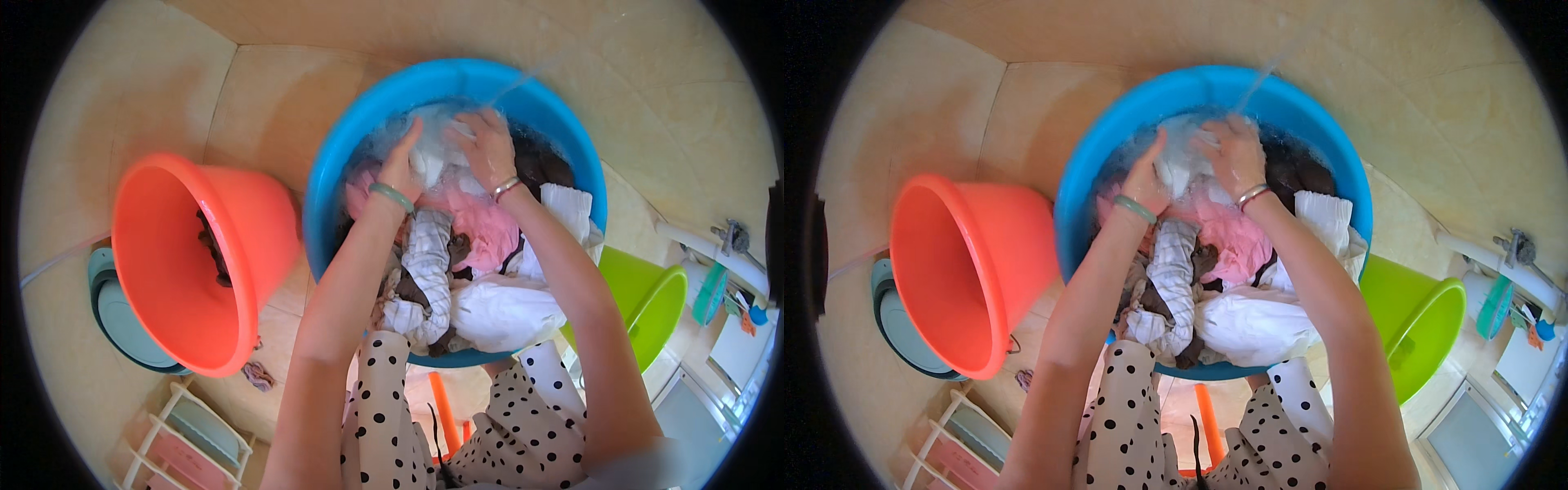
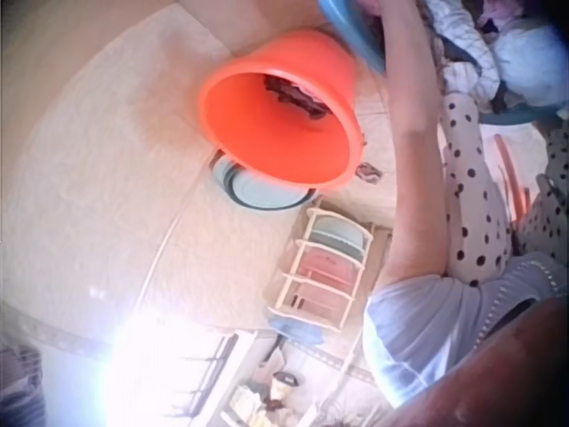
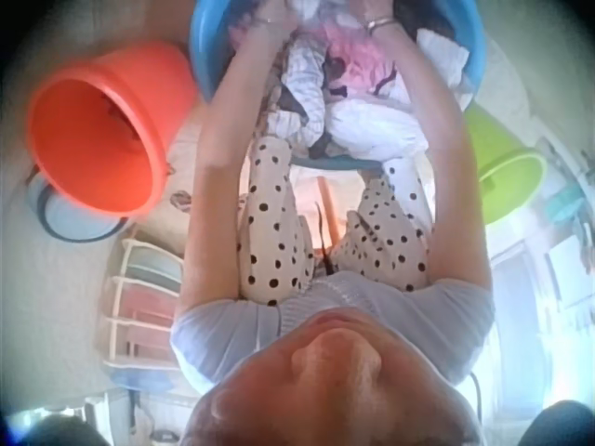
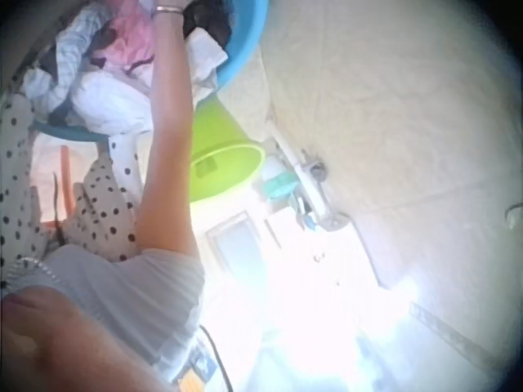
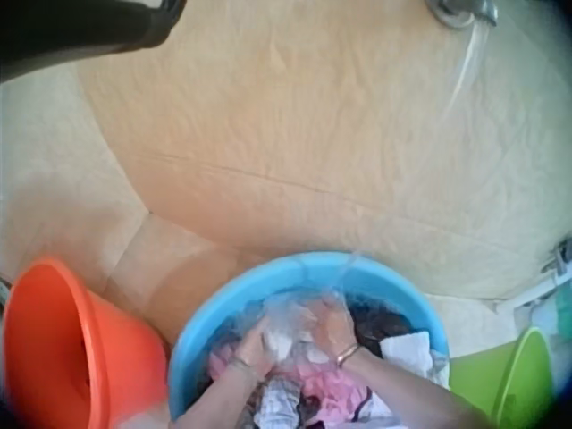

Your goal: The person sits on a small stool and hand-washes a pile of clothes in a blue basin filled with water. They repeatedly submerge, scrub, and wring out various garments, including white, pink, and dark-colored items, using both hands. The person occasionally uses a green bucket to pour water over the clothes.

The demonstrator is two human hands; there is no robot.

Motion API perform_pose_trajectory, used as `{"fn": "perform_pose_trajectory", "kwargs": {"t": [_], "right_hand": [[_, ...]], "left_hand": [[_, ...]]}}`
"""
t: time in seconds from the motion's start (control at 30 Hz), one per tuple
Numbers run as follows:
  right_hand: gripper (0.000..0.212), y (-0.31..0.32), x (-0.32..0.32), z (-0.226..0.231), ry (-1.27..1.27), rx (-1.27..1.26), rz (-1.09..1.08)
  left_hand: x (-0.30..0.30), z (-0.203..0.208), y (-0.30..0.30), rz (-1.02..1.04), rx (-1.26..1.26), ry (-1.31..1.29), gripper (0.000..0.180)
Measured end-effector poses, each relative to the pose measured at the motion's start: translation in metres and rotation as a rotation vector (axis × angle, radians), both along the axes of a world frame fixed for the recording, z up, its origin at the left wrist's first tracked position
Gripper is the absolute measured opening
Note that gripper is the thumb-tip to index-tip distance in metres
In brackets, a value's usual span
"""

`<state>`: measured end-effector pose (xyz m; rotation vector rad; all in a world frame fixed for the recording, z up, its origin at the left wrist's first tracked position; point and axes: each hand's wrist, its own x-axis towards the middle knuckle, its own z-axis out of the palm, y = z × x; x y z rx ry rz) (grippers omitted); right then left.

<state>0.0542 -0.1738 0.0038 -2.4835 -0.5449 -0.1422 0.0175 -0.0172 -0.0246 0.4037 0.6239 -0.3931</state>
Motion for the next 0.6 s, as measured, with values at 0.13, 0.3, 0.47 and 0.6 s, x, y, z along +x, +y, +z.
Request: {"fn": "perform_pose_trajectory", "kwargs": {"t": [0.13, 0.3, 0.47, 0.6], "right_hand": [[0.014, 0.03, -0.051, 0.078, -0.18, 0.044, 0.412], [0.016, 0.051, -0.104, 0.137, -0.198, 0.086, 0.494], [0.021, 0.063, -0.099, 0.134, -0.245, 0.117, 0.425], [0.015, 0.062, -0.068, 0.115, -0.366, 0.247, 0.332]], "left_hand": [[0.002, 0.033, 0.003, -0.053, -0.202, -0.165, 0.046], [-0.009, 0.07, -0.008, -0.189, -0.301, -0.34, 0.055], [-0.017, 0.058, -0.013, -0.288, -0.49, -0.289, 0.051], [-0.027, 0.042, -0.02, -0.082, -0.312, -0.271, 0.042]]}}
